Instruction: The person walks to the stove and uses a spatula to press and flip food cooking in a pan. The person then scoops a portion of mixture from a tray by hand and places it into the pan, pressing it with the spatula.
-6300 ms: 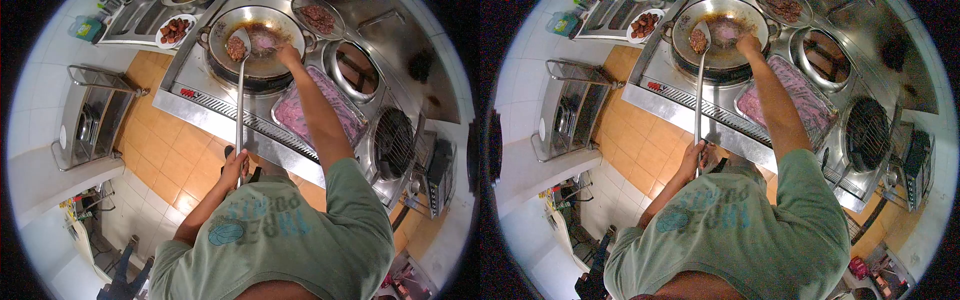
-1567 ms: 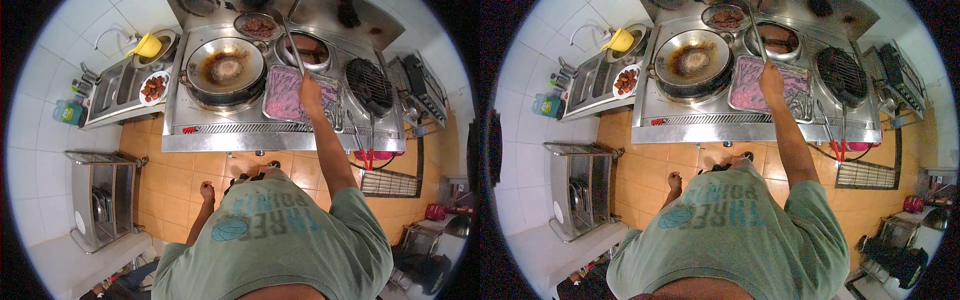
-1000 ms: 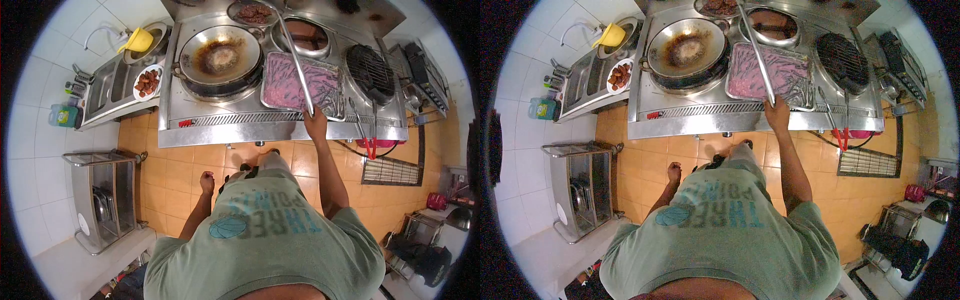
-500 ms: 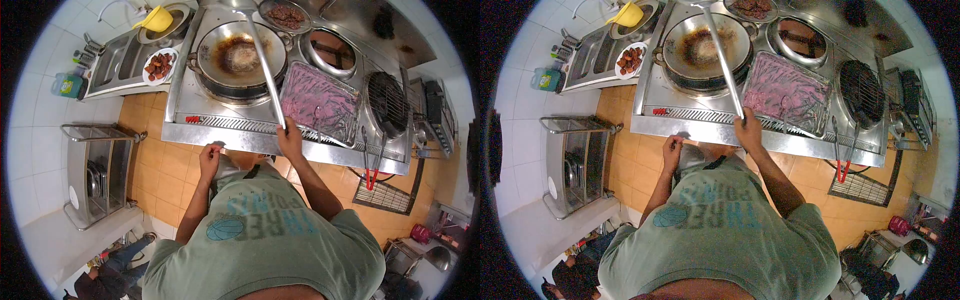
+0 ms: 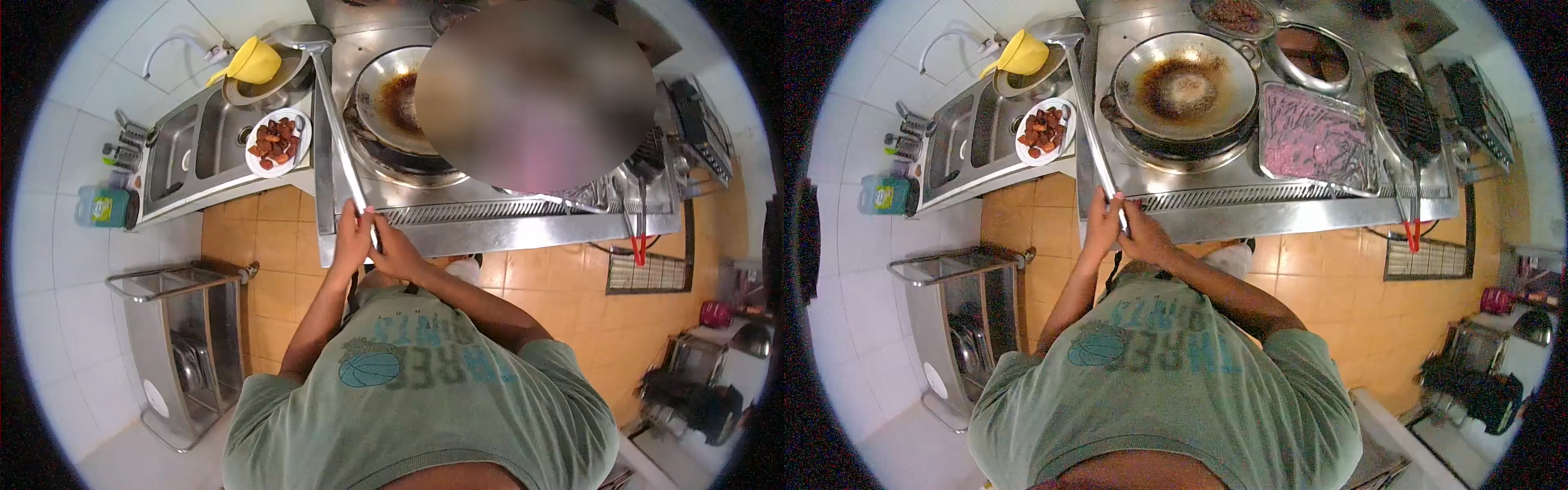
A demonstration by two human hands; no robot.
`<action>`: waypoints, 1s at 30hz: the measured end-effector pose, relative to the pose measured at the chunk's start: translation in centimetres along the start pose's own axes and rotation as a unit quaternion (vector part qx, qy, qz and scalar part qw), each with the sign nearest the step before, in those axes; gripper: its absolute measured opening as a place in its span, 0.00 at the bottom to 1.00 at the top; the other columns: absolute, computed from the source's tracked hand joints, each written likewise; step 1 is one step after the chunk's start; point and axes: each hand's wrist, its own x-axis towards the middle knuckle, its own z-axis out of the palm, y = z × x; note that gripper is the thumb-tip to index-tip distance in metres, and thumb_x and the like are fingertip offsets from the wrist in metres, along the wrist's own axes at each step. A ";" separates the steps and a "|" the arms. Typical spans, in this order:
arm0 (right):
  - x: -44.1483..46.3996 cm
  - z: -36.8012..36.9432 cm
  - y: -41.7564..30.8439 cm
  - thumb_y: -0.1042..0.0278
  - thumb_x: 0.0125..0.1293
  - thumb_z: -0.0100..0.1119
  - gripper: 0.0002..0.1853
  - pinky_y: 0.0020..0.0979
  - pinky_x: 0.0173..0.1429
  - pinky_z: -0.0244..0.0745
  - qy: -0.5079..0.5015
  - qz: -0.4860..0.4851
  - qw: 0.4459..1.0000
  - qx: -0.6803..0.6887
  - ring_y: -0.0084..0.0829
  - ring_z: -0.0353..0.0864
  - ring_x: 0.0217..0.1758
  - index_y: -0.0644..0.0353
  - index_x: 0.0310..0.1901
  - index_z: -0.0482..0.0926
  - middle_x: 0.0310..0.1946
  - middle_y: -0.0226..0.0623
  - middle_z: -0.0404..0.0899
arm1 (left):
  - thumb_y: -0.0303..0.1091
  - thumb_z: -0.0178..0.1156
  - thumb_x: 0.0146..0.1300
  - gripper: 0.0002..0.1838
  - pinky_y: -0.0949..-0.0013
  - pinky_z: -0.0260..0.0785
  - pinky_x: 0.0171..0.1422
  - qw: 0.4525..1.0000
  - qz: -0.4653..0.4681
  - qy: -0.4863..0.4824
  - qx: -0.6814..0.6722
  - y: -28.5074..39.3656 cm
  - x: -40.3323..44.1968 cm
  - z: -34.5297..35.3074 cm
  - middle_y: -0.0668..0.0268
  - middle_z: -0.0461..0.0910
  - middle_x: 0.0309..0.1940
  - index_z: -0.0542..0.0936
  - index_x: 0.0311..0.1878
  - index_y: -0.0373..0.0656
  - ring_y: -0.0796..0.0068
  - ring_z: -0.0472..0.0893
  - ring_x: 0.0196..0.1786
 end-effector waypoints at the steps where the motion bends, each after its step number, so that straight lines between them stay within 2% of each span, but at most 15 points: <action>1: 0.0 1.3 -0.5 0.66 0.61 0.54 0.23 0.35 0.37 0.70 0.010 -0.031 0.999 0.022 0.43 0.76 0.31 0.62 0.56 0.64 0.30 0.47 0.74 | 0.36 0.50 0.67 0.10 0.75 0.64 0.33 0.998 -0.026 0.001 -0.056 -1.4 0.4 -1.3 0.67 0.71 0.27 0.69 0.43 0.39 0.82 0.70 0.30; 2: -0.6 1.8 -0.9 0.65 0.61 0.55 0.22 0.37 0.39 0.70 -0.045 -0.022 0.999 0.011 0.44 0.76 0.34 0.62 0.55 0.65 0.33 0.48 0.75 | 0.36 0.49 0.68 0.10 0.76 0.64 0.30 0.992 -0.054 0.002 -0.110 -2.7 0.4 -2.7 0.67 0.71 0.26 0.69 0.44 0.39 0.82 0.70 0.28; 4: -1.1 1.0 -1.7 0.63 0.61 0.55 0.21 0.41 0.44 0.72 -0.151 -0.013 0.988 -0.012 0.46 0.77 0.38 0.61 0.54 0.68 0.38 0.50 0.76 | 0.36 0.49 0.68 0.10 0.76 0.63 0.27 0.993 -0.095 -0.040 -0.064 -2.4 0.8 -5.8 0.68 0.70 0.24 0.69 0.45 0.40 0.82 0.70 0.24; 5: -1.6 0.6 -1.9 0.63 0.63 0.53 0.16 0.38 0.47 0.72 -0.197 0.033 0.980 0.009 0.42 0.78 0.40 0.60 0.50 0.73 0.39 0.47 0.77 | 0.37 0.48 0.68 0.11 0.76 0.63 0.25 0.991 -0.113 -0.057 -0.044 -2.3 1.1 -7.0 0.68 0.70 0.23 0.69 0.46 0.40 0.82 0.69 0.23; 8: -3.8 -0.5 -0.4 0.64 0.65 0.51 0.14 0.37 0.49 0.72 -0.195 0.039 0.979 0.041 0.41 0.78 0.43 0.61 0.49 0.73 0.40 0.46 0.77 | 0.38 0.48 0.68 0.12 0.76 0.61 0.24 0.996 0.013 -0.028 0.082 -10.0 1.8 -7.2 0.70 0.68 0.20 0.69 0.47 0.40 0.82 0.68 0.20; 11: -5.9 -1.9 -0.7 0.66 0.67 0.48 0.13 0.37 0.51 0.71 -0.144 0.062 0.987 0.042 0.41 0.78 0.46 0.61 0.49 0.74 0.42 0.46 0.78 | 0.40 0.47 0.68 0.13 0.75 0.60 0.22 0.992 0.081 0.000 0.094 -8.9 1.5 -7.2 0.72 0.66 0.17 0.70 0.46 0.40 0.83 0.66 0.18; 14: -7.6 -3.0 -0.8 0.66 0.66 0.48 0.14 0.37 0.52 0.71 -0.113 0.074 0.991 0.006 0.43 0.77 0.48 0.62 0.50 0.73 0.44 0.46 0.78 | 0.40 0.48 0.68 0.13 0.75 0.60 0.21 0.999 0.026 -0.002 0.045 -9.9 1.7 -7.2 0.71 0.66 0.17 0.70 0.45 0.40 0.82 0.66 0.18; 17: -9.0 -2.9 0.9 0.69 0.66 0.51 0.11 0.29 0.42 0.73 -0.066 0.085 0.994 0.011 0.28 0.77 0.38 0.64 0.47 0.74 0.38 0.39 0.77 | 0.39 0.48 0.68 0.12 0.75 0.61 0.21 1.000 -0.013 0.001 0.017 -10.1 2.8 -7.7 0.70 0.66 0.16 0.70 0.43 0.40 0.82 0.67 0.18; 20: -9.9 -3.0 0.7 0.68 0.66 0.51 0.12 0.29 0.41 0.73 -0.032 0.084 0.996 0.026 0.27 0.77 0.37 0.64 0.47 0.74 0.36 0.39 0.77 | 0.37 0.47 0.67 0.11 0.73 0.61 0.20 0.994 -0.103 -0.019 -0.028 -7.9 4.2 -8.2 0.67 0.68 0.16 0.70 0.39 0.39 0.79 0.67 0.14; 23: -10.1 -3.4 0.5 0.69 0.65 0.52 0.11 0.30 0.41 0.72 -0.021 0.084 0.995 0.047 0.30 0.78 0.36 0.64 0.47 0.74 0.36 0.40 0.78 | 0.37 0.48 0.67 0.10 0.73 0.60 0.17 0.992 -0.125 -0.007 -0.009 -8.7 5.0 -7.7 0.69 0.66 0.13 0.70 0.37 0.40 0.81 0.66 0.13; 26: -10.4 -4.9 1.6 0.67 0.64 0.51 0.13 0.39 0.52 0.71 -0.047 0.096 0.994 -0.037 0.46 0.76 0.48 0.63 0.47 0.74 0.44 0.48 0.78 | 0.37 0.48 0.66 0.09 0.74 0.60 0.17 0.989 -0.148 -0.013 -0.002 -9.3 5.2 -7.3 0.70 0.65 0.13 0.70 0.38 0.40 0.81 0.66 0.13; 27: -10.4 -5.9 1.3 0.68 0.63 0.52 0.13 0.39 0.51 0.71 -0.052 0.100 0.994 -0.004 0.44 0.77 0.47 0.62 0.47 0.74 0.43 0.47 0.78 | 0.37 0.48 0.66 0.09 0.74 0.60 0.17 0.988 -0.154 -0.018 -0.003 -9.5 5.0 -7.1 0.70 0.65 0.13 0.70 0.39 0.40 0.81 0.66 0.14; 30: -11.2 -8.3 4.0 0.71 0.62 0.52 0.12 0.39 0.50 0.71 0.002 0.107 0.991 -0.080 0.44 0.77 0.45 0.61 0.46 0.75 0.41 0.46 0.78 | 0.37 0.48 0.67 0.10 0.75 0.60 0.17 0.984 -0.169 -0.024 -0.058 -12.2 4.8 -6.6 0.71 0.65 0.15 0.70 0.40 0.40 0.82 0.66 0.15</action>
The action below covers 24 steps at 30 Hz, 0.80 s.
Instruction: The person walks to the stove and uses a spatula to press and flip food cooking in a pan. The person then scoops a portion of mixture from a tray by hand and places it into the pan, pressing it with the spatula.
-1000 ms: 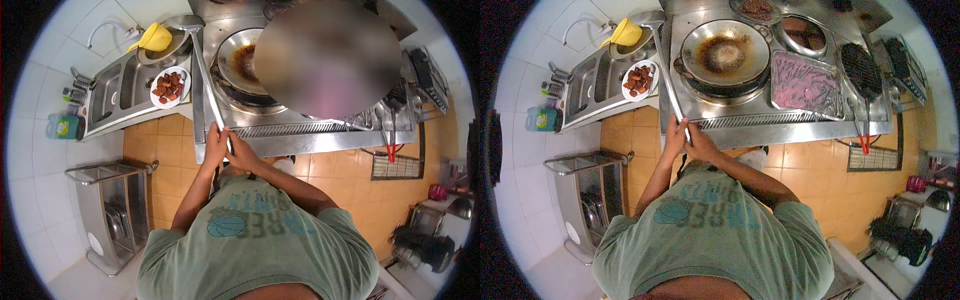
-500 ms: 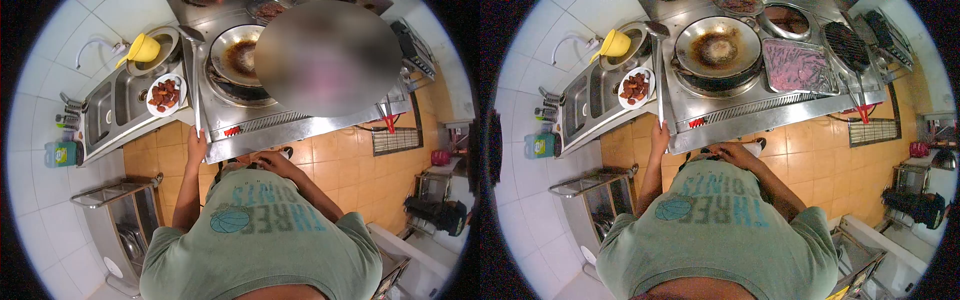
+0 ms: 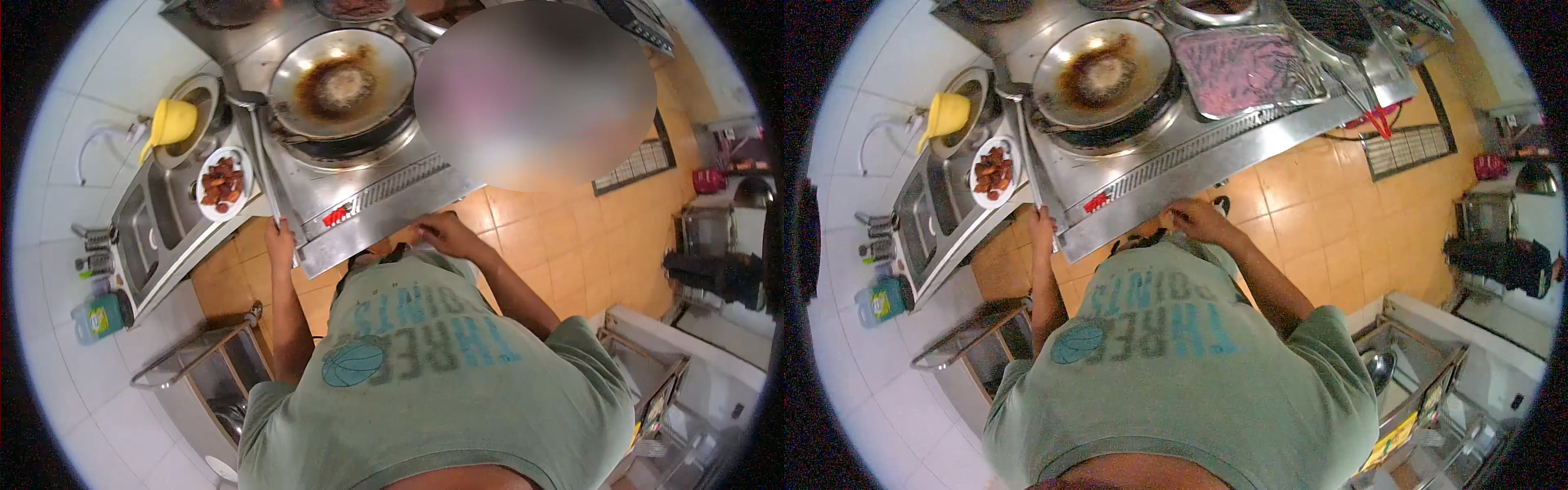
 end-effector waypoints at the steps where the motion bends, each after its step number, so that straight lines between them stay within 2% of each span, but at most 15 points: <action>1: 0.0 -1.1 0.9 0.71 0.61 0.53 0.11 0.38 0.49 0.71 0.039 0.017 0.999 0.010 0.42 0.78 0.44 0.61 0.45 0.75 0.40 0.45 0.78 | 0.37 0.48 0.67 0.10 0.75 0.60 0.17 1.000 -0.003 0.002 0.005 0.4 -0.3 0.4 0.71 0.64 0.15 0.70 0.40 0.39 0.82 0.66 0.15; 4: -0.3 -5.8 4.2 0.78 0.58 0.53 0.10 0.31 0.44 0.73 0.167 0.076 0.983 0.024 0.35 0.78 0.38 0.60 0.42 0.77 0.35 0.42 0.78 | 0.37 0.48 0.67 0.10 0.75 0.60 0.18 0.999 -0.014 0.015 0.024 0.7 -1.0 0.7 0.72 0.64 0.16 0.69 0.40 0.39 0.83 0.66 0.16; 8: -3.2 -18.5 12.4 0.84 0.51 0.55 0.17 0.26 0.29 0.73 0.398 0.097 0.904 -0.122 0.29 0.77 0.31 0.58 0.45 0.77 0.34 0.38 0.75 | 0.37 0.48 0.68 0.10 0.76 0.61 0.20 0.997 -0.002 0.044 0.061 2.1 -2.2 2.6 0.71 0.65 0.17 0.69 0.40 0.39 0.83 0.66 0.17; 10: -5.9 -25.9 15.8 0.81 0.51 0.57 0.17 0.33 0.38 0.73 0.479 0.086 0.842 -0.231 0.39 0.75 0.38 0.58 0.45 0.76 0.38 0.42 0.74 | 0.37 0.49 0.68 0.10 0.77 0.61 0.20 0.994 0.005 0.060 0.094 1.1 -1.9 2.4 0.70 0.65 0.18 0.69 0.40 0.39 0.84 0.66 0.17; 11: -7.5 -29.8 18.2 0.79 0.51 0.58 0.18 0.37 0.47 0.71 0.440 0.143 0.817 -0.345 0.44 0.74 0.43 0.59 0.46 0.76 0.39 0.45 0.75 | 0.38 0.49 0.68 0.11 0.77 0.60 0.20 0.994 0.010 0.071 0.085 -0.2 -1.5 2.3 0.70 0.66 0.19 0.70 0.41 0.38 0.84 0.66 0.18; 12: -8.7 -32.7 20.1 0.78 0.50 0.58 0.18 0.38 0.51 0.70 0.454 0.076 0.784 -0.417 0.45 0.74 0.45 0.60 0.46 0.76 0.40 0.47 0.76 | 0.38 0.49 0.68 0.12 0.77 0.61 0.21 0.993 -0.005 0.080 0.088 -1.7 -1.1 2.1 0.70 0.66 0.19 0.70 0.42 0.38 0.84 0.67 0.18; 13: -9.6 -35.3 21.5 0.79 0.50 0.58 0.17 0.39 0.51 0.70 0.434 0.129 0.803 -0.387 0.45 0.74 0.47 0.62 0.44 0.77 0.43 0.48 0.76 | 0.39 0.50 0.67 0.12 0.78 0.61 0.21 0.991 -0.022 0.097 0.091 -2.9 -0.7 1.7 0.70 0.66 0.19 0.70 0.42 0.38 0.84 0.67 0.19; 14: -10.5 -37.8 25.3 0.79 0.50 0.57 0.15 0.39 0.52 0.70 0.416 0.104 0.787 -0.444 0.45 0.74 0.50 0.63 0.43 0.77 0.45 0.49 0.75 | 0.39 0.50 0.67 0.13 0.78 0.61 0.21 0.988 -0.040 0.119 0.095 -3.3 -0.8 1.3 0.70 0.66 0.19 0.70 0.43 0.37 0.84 0.67 0.19; 15: -9.5 -37.7 23.3 0.79 0.50 0.57 0.14 0.41 0.54 0.70 0.460 0.155 0.823 -0.295 0.47 0.73 0.50 0.63 0.42 0.77 0.43 0.50 0.76 | 0.40 0.53 0.66 0.14 0.73 0.64 0.25 0.987 -0.016 0.135 0.086 -2.9 -1.2 1.6 0.67 0.71 0.21 0.71 0.41 0.36 0.79 0.70 0.21; 16: -9.4 -38.6 24.2 0.79 0.49 0.58 0.14 0.42 0.53 0.70 0.444 0.141 0.813 -0.349 0.48 0.73 0.51 0.63 0.41 0.77 0.42 0.50 0.76 | 0.41 0.56 0.63 0.16 0.65 0.68 0.30 0.948 0.053 0.187 0.252 -1.9 -1.8 2.0 0.61 0.76 0.25 0.72 0.39 0.35 0.71 0.74 0.25; 18: -9.6 -39.4 26.8 0.76 0.53 0.58 0.13 0.43 0.49 0.72 0.436 0.106 0.770 -0.454 0.50 0.73 0.47 0.60 0.43 0.77 0.44 0.52 0.73 | 0.45 0.57 0.62 0.18 0.67 0.67 0.29 0.909 0.177 0.226 0.302 -3.4 -1.4 1.8 0.63 0.76 0.27 0.74 0.39 0.37 0.71 0.74 0.25; 19: -9.5 -39.4 26.7 0.72 0.54 0.58 0.13 0.46 0.50 0.71 0.465 0.148 0.788 -0.375 0.51 0.73 0.44 0.60 0.43 0.77 0.45 0.51 0.73 | 0.45 0.58 0.62 0.18 0.67 0.67 0.29 0.896 0.170 0.239 0.333 -2.5 -1.5 1.8 0.62 0.76 0.26 0.74 0.39 0.36 0.70 0.74 0.25; 20: -9.6 -39.6 27.9 0.69 0.55 0.58 0.15 0.48 0.51 0.69 0.481 0.173 0.763 -0.397 0.51 0.71 0.50 0.57 0.46 0.76 0.49 0.49 0.71 | 0.45 0.59 0.61 0.19 0.66 0.68 0.30 0.884 0.160 0.247 0.362 -1.2 -2.0 2.2 0.62 0.76 0.25 0.74 0.39 0.36 0.69 0.74 0.24; 22: -10.8 -40.4 29.4 0.63 0.54 0.59 0.24 0.51 0.53 0.67 0.432 0.237 0.720 -0.490 0.52 0.67 0.56 0.51 0.55 0.71 0.55 0.48 0.66 | 0.43 0.60 0.60 0.18 0.64 0.68 0.32 0.882 0.119 0.263 0.373 1.1 -3.4 3.7 0.58 0.77 0.25 0.74 0.39 0.35 0.64 0.75 0.26; 24: -11.9 -41.6 30.8 0.60 0.53 0.59 0.31 0.54 0.55 0.63 0.384 0.313 0.723 -0.482 0.54 0.63 0.60 0.45 0.61 0.64 0.59 0.47 0.61 | 0.39 0.61 0.58 0.15 0.61 0.69 0.35 0.895 0.069 0.282 0.337 3.8 -4.4 5.2 0.52 0.78 0.26 0.74 0.37 0.35 0.56 0.79 0.29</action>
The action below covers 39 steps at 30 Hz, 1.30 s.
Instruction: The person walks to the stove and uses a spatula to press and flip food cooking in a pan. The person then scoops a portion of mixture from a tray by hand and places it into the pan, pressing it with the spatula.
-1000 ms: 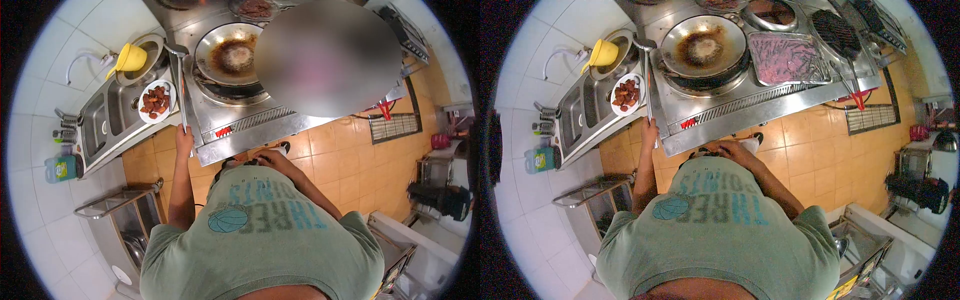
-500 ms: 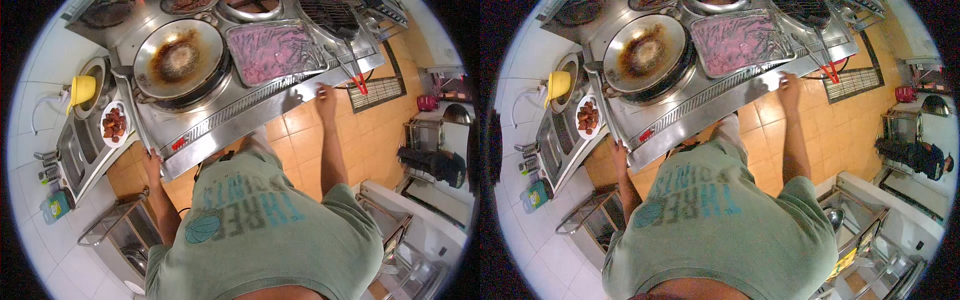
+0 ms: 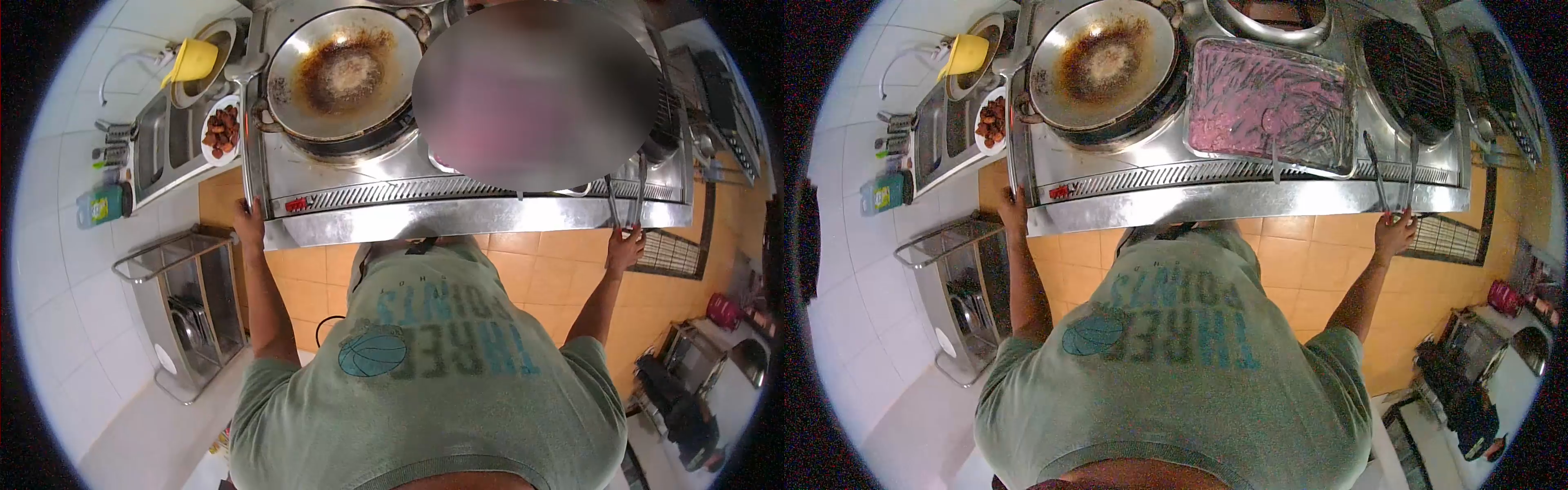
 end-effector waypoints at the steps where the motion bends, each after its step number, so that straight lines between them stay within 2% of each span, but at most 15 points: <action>1: 0.6 0.8 0.8 0.59 0.52 0.59 0.35 0.55 0.57 0.61 -0.033 0.022 0.999 -0.016 0.54 0.60 0.62 0.43 0.64 0.60 0.61 0.47 0.59 | 0.39 0.61 0.58 0.15 0.60 0.69 0.35 0.999 -0.043 -0.019 0.017 1.6 -0.2 -0.6 0.52 0.78 0.27 0.74 0.37 0.35 0.57 0.79 0.29; 8: 0.8 -0.4 -1.0 0.62 0.48 0.63 0.45 0.62 0.57 0.55 -0.129 0.013 0.991 -0.010 0.55 0.52 0.66 0.38 0.68 0.51 0.66 0.45 0.50 | 0.40 0.61 0.59 0.15 0.61 0.68 0.34 1.000 0.015 -0.011 0.012 1.3 -0.3 -0.3 0.54 0.78 0.26 0.74 0.38 0.36 0.60 0.77 0.27; 12: -1.7 -1.9 -5.3 0.66 0.47 0.64 0.47 0.61 0.57 0.55 -0.004 -0.011 1.000 0.010 0.53 0.53 0.65 0.37 0.68 0.51 0.67 0.43 0.49 | 0.39 0.60 0.60 0.14 0.63 0.67 0.31 0.999 0.031 0.029 0.005 4.1 -0.3 -2.6 0.56 0.76 0.23 0.73 0.37 0.37 0.65 0.76 0.25; 14: -2.8 -4.2 -10.0 0.69 0.44 0.64 0.38 0.49 0.63 0.57 0.038 -0.049 0.994 0.092 0.50 0.56 0.64 0.45 0.62 0.64 0.64 0.45 0.55 | 0.39 0.60 0.61 0.13 0.67 0.65 0.26 0.996 0.066 0.057 -0.022 5.6 -0.5 -3.7 0.61 0.74 0.20 0.72 0.37 0.39 0.72 0.73 0.21; 16: -5.0 -2.9 -15.0 0.70 0.42 0.66 0.33 0.46 0.63 0.56 0.097 -0.179 0.954 0.222 0.49 0.59 0.63 0.53 0.55 0.71 0.59 0.47 0.63 | 0.38 0.60 0.61 0.12 0.73 0.61 0.21 0.980 -0.026 -0.022 -0.197 7.5 -0.8 -4.5 0.67 0.70 0.18 0.70 0.37 0.42 0.79 0.69 0.18; 17: -6.6 -2.1 -17.9 0.72 0.43 0.66 0.28 0.46 0.66 0.53 0.061 -0.216 0.928 0.298 0.50 0.55 0.65 0.58 0.51 0.73 0.59 0.49 0.64 | 0.38 0.59 0.62 0.11 0.75 0.58 0.19 0.955 -0.070 -0.063 -0.283 8.5 -1.1 -4.3 0.70 0.68 0.17 0.69 0.37 0.43 0.83 0.66 0.17; 20: -11.7 -8.8 -30.8 0.70 0.55 0.62 0.20 0.41 0.60 0.63 -0.216 -0.271 0.756 0.555 0.42 0.71 0.54 0.60 0.50 0.73 0.51 0.44 0.73 | 0.40 0.56 0.64 0.11 0.80 0.54 0.17 0.881 -0.088 -0.151 -0.439 13.6 -2.7 -3.4 0.75 0.64 0.17 0.68 0.36 0.45 0.88 0.62 0.16; 21: -12.9 -12.2 -34.4 0.68 0.56 0.63 0.21 0.36 0.55 0.69 -0.413 -0.257 0.645 0.590 0.35 0.74 0.49 0.59 0.52 0.71 0.47 0.39 0.74 | 0.39 0.53 0.66 0.10 0.80 0.56 0.20 0.844 -0.058 -0.173 -0.505 15.2 -3.1 -2.8 0.74 0.66 0.19 0.68 0.37 0.44 0.87 0.64 0.18; 23: -16.3 -15.2 -39.6 0.64 0.61 0.60 0.19 0.28 0.47 0.73 -0.526 -0.276 0.485 0.642 0.23 0.75 0.42 0.57 0.52 0.69 0.41 0.32 0.73 | 0.38 0.47 0.69 0.09 0.80 0.61 0.26 0.800 -0.001 -0.206 -0.563 17.1 -3.4 -0.9 0.70 0.70 0.23 0.68 0.40 0.42 0.84 0.69 0.24; 26: -18.8 -18.9 -42.8 0.60 0.64 0.56 0.20 0.29 0.43 0.73 -0.569 -0.343 0.411 0.624 0.24 0.75 0.40 0.62 0.51 0.65 0.36 0.34 0.71 | 0.43 0.43 0.71 0.14 0.75 0.66 0.34 0.753 0.064 -0.300 -0.582 20.7 -4.2 -0.2 0.65 0.73 0.28 0.69 0.45 0.42 0.77 0.72 0.32; 28: -20.5 -19.2 -43.6 0.60 0.65 0.55 0.20 0.28 0.40 0.72 -0.632 -0.223 0.368 0.644 0.23 0.74 0.36 0.64 0.51 0.63 0.34 0.34 0.71 | 0.44 0.43 0.70 0.15 0.73 0.68 0.37 0.726 0.052 -0.361 -0.583 21.8 -4.4 0.0 0.64 0.74 0.29 0.68 0.46 0.41 0.77 0.73 0.32; 32: -21.6 -20.6 -42.4 0.63 0.66 0.53 0.19 0.26 0.36 0.71 -0.603 -0.138 0.406 0.673 0.22 0.73 0.31 0.61 0.53 0.62 0.32 0.34 0.70 | 0.39 0.42 0.71 0.13 0.71 0.69 0.49 0.642 0.081 -0.485 -0.588 22.4 -5.0 -1.2 0.58 0.76 0.36 0.65 0.48 0.40 0.71 0.78 0.42; 36: -24.6 -20.1 -40.9 0.65 0.66 0.52 0.20 0.25 0.32 0.71 -0.445 -0.140 0.552 0.691 0.22 0.72 0.27 0.59 0.55 0.60 0.31 0.33 0.68 | 0.45 0.46 0.69 0.18 0.66 0.63 0.58 0.711 0.343 -0.463 -0.402 21.0 -3.0 -2.2 0.61 0.77 0.46 0.74 0.48 0.40 0.69 0.74 0.53; 38: -24.4 -22.6 -39.8 0.64 0.65 0.53 0.21 0.23 0.24 0.69 -0.437 -0.057 0.571 0.692 0.20 0.71 0.24 0.59 0.56 0.59 0.30 0.32 0.67 | 0.51 0.47 0.67 0.23 0.66 0.62 0.59 0.657 0.260 -0.525 -0.474 18.4 -3.0 -1.3 0.61 0.76 0.44 0.75 0.47 0.38 0.68 0.73 0.51; 39: -24.6 -21.6 -38.3 0.64 0.65 0.53 0.21 0.21 0.21 0.67 -0.427 -0.050 0.605 0.670 0.19 0.69 0.22 0.60 0.55 0.60 0.29 0.31 0.67 | 0.47 0.49 0.66 0.19 0.67 0.63 0.55 0.679 0.267 -0.508 -0.458 16.8 -2.8 -1.2 0.61 0.77 0.41 0.76 0.44 0.39 0.69 0.75 0.48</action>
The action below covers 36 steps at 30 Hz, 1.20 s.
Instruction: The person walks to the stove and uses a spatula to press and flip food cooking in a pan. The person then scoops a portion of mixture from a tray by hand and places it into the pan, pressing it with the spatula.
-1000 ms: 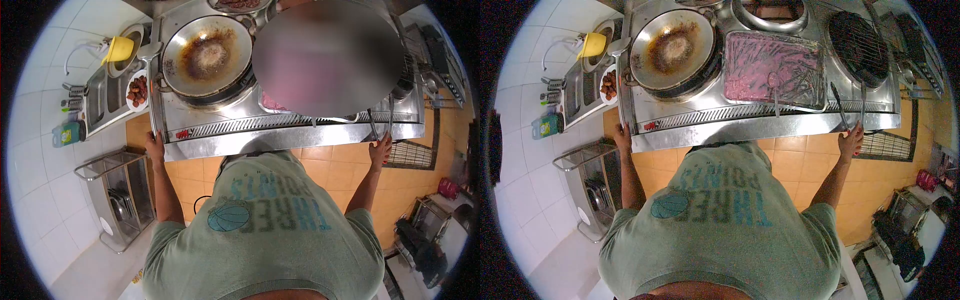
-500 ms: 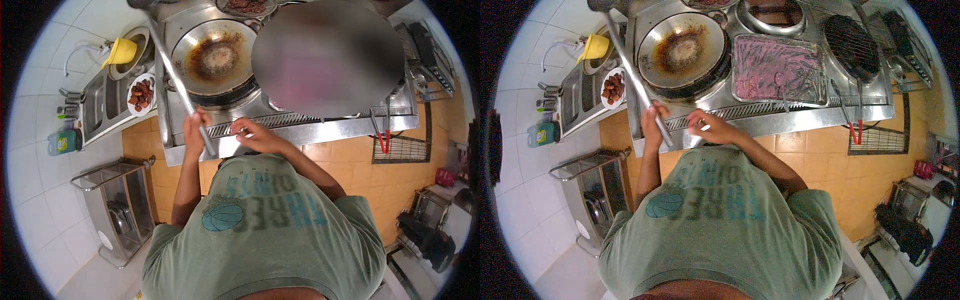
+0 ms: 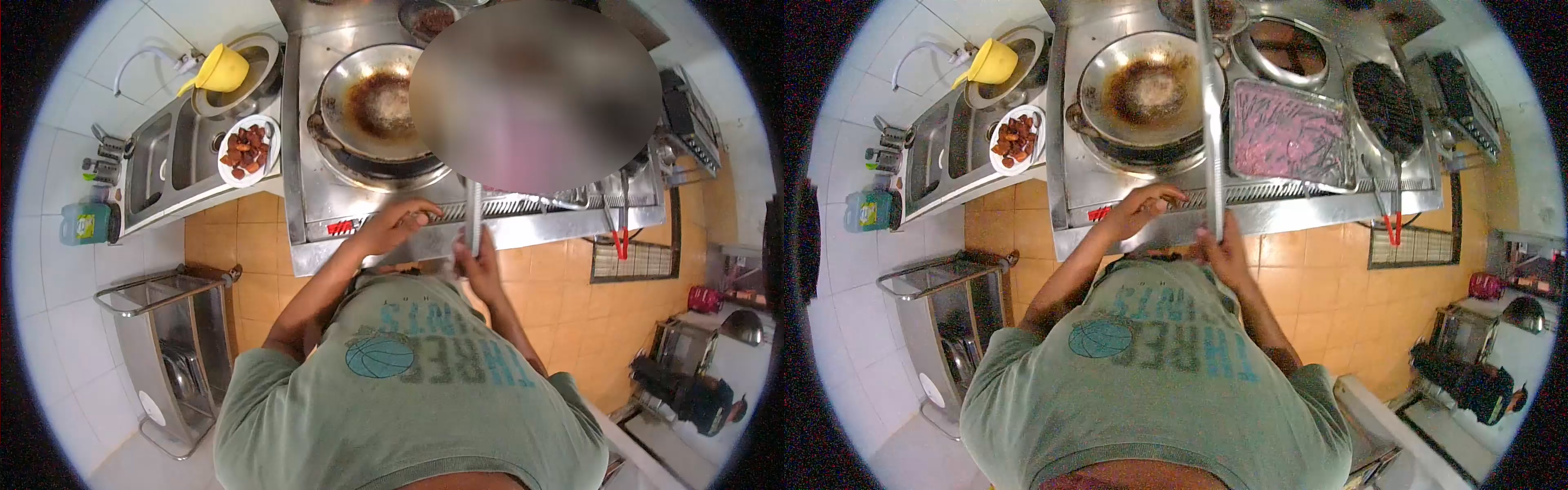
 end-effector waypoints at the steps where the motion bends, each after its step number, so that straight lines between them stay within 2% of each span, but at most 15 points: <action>1: -0.9 -0.9 0.0 0.64 0.65 0.53 0.21 0.22 0.21 0.67 0.030 -0.007 0.999 -0.041 0.19 0.68 0.21 0.61 0.55 0.61 0.29 0.29 0.68 | 0.43 0.51 0.66 0.15 0.68 0.65 0.51 0.999 0.001 0.012 0.030 -0.7 -1.2 -1.3 0.61 0.78 0.38 0.76 0.41 0.39 0.70 0.76 0.44; 4: -3.8 -1.7 -3.1 0.68 0.64 0.53 0.22 0.26 0.29 0.68 0.145 -0.031 0.959 -0.241 0.22 0.71 0.25 0.64 0.58 0.64 0.30 0.40 0.74 | 0.35 0.57 0.61 0.11 0.70 0.63 0.30 0.979 0.010 0.120 0.163 -4.5 -6.1 -3.7 0.61 0.72 0.21 0.75 0.28 0.36 0.71 0.72 0.25; 6: -5.1 -1.2 -3.7 0.69 0.64 0.52 0.22 0.27 0.32 0.69 0.168 -0.048 0.938 -0.300 0.26 0.72 0.26 0.64 0.59 0.63 0.29 0.44 0.74 | 0.33 0.57 0.59 0.13 0.68 0.59 0.26 0.950 0.032 0.147 0.272 -7.5 -9.8 -5.2 0.59 0.66 0.16 0.71 0.23 0.36 0.68 0.68 0.21; 8: -6.0 -0.5 -2.6 0.70 0.64 0.51 0.23 0.28 0.33 0.69 0.181 -0.067 0.929 -0.317 0.29 0.73 0.26 0.63 0.60 0.62 0.26 0.45 0.74 | 0.34 0.57 0.57 0.16 0.65 0.55 0.23 0.952 0.018 0.185 0.243 -8.9 -12.5 -5.4 0.60 0.62 0.13 0.67 0.18 0.37 0.66 0.64 0.17; 11: -6.6 0.2 -1.5 0.70 0.64 0.51 0.25 0.28 0.33 0.69 0.177 -0.012 0.926 -0.334 0.30 0.75 0.27 0.66 0.61 0.60 0.26 0.45 0.73 | 0.37 0.57 0.57 0.17 0.65 0.56 0.22 0.957 0.031 0.182 0.225 -9.2 -14.1 -5.5 0.62 0.62 0.13 0.67 0.17 0.38 0.67 0.64 0.16; 15: -7.0 0.7 0.1 0.69 0.65 0.51 0.17 0.28 0.30 0.70 0.132 0.030 0.988 -0.072 0.26 0.74 0.25 0.66 0.52 0.64 0.22 0.39 0.72 | 0.38 0.55 0.59 0.16 0.67 0.57 0.23 0.953 0.055 0.184 0.235 -10.8 -14.7 -5.8 0.62 0.63 0.15 0.70 0.20 0.38 0.68 0.64 0.16; 16: -6.6 -0.2 -0.1 0.67 0.65 0.52 0.15 0.29 0.29 0.69 0.085 0.097 0.988 -0.083 0.28 0.74 0.24 0.66 0.48 0.65 0.22 0.40 0.72 | 0.37 0.56 0.58 0.16 0.67 0.58 0.23 0.955 0.046 0.177 0.231 -10.6 -14.8 -5.8 0.62 0.64 0.15 0.70 0.20 0.38 0.68 0.65 0.17; 19: -4.9 -0.1 -1.0 0.66 0.65 0.53 0.16 0.31 0.29 0.69 0.111 0.044 0.952 -0.282 0.29 0.73 0.23 0.66 0.49 0.64 0.21 0.41 0.71 | 0.36 0.56 0.58 0.15 0.66 0.58 0.23 0.961 0.048 0.170 0.215 -10.6 -14.4 -5.6 0.61 0.64 0.16 0.70 0.20 0.38 0.67 0.65 0.17; 20: -4.3 0.1 -1.8 0.67 0.64 0.52 0.17 0.34 0.30 0.70 0.110 0.037 0.928 -0.354 0.39 0.77 0.25 0.65 0.52 0.64 0.24 0.47 0.73 | 0.35 0.57 0.57 0.14 0.66 0.58 0.23 0.962 0.050 0.169 0.209 -10.5 -14.5 -5.7 0.61 0.63 0.16 0.70 0.20 0.38 0.66 0.65 0.17; 23: -3.1 0.9 -1.4 0.69 0.64 0.51 0.21 0.29 0.27 0.64 0.157 -0.028 0.927 -0.339 0.25 0.65 0.22 0.63 0.58 0.63 0.21 0.37 0.68 | 0.33 0.57 0.56 0.12 0.65 0.59 0.25 0.953 0.026 0.161 0.253 -10.1 -14.7 -5.8 0.60 0.65 0.16 0.71 0.21 0.38 0.64 0.67 0.19; 24: -2.8 1.0 -1.9 0.71 0.63 0.51 0.25 0.32 0.29 0.67 0.148 -0.035 0.923 -0.353 0.31 0.71 0.23 0.61 0.62 0.61 0.24 0.43 0.72 | 0.33 0.57 0.55 0.11 0.65 0.60 0.26 0.954 0.009 0.159 0.255 -10.1 -14.8 -5.8 0.60 0.66 0.17 0.71 0.22 0.38 0.62 0.68 0.20; 27: -1.7 1.1 -2.2 0.73 0.62 0.51 0.26 0.34 0.33 0.70 0.142 0.000 0.919 -0.368 0.41 0.78 0.27 0.61 0.63 0.61 0.28 0.49 0.76 | 0.33 0.57 0.55 0.10 0.64 0.61 0.26 0.951 0.036 0.167 0.257 -10.2 -14.6 -5.7 0.59 0.66 0.17 0.72 0.22 0.39 0.60 0.69 0.20; 28: -1.4 0.9 -1.7 0.75 0.61 0.51 0.27 0.38 0.38 0.72 0.139 -0.004 0.915 -0.378 0.51 0.80 0.36 0.61 0.63 0.60 0.34 0.55 0.78 | 0.33 0.56 0.54 0.10 0.63 0.61 0.26 0.952 0.007 0.167 0.255 -9.9 -14.6 -5.7 0.59 0.66 0.17 0.72 0.22 0.39 0.59 0.69 0.20; 34: 0.1 1.1 -0.6 0.75 0.59 0.52 0.31 0.47 0.40 0.74 0.131 -0.011 0.901 -0.413 0.57 0.78 0.37 0.61 0.65 0.56 0.35 0.62 0.77 | 0.35 0.57 0.55 0.12 0.62 0.61 0.26 0.945 0.007 0.162 0.284 -10.7 -14.7 -6.0 0.59 0.67 0.17 0.72 0.22 0.38 0.58 0.70 0.20; 36: 0.5 1.5 -0.3 0.75 0.60 0.51 0.30 0.44 0.45 0.72 0.125 -0.011 0.906 -0.405 0.55 0.77 0.44 0.60 0.65 0.56 0.44 0.59 0.75 | 0.36 0.57 0.55 0.13 0.62 0.61 0.26 0.949 0.003 0.176 0.260 -10.0 -14.4 -5.7 0.58 0.67 0.17 0.71 0.22 0.37 0.57 0.70 0.20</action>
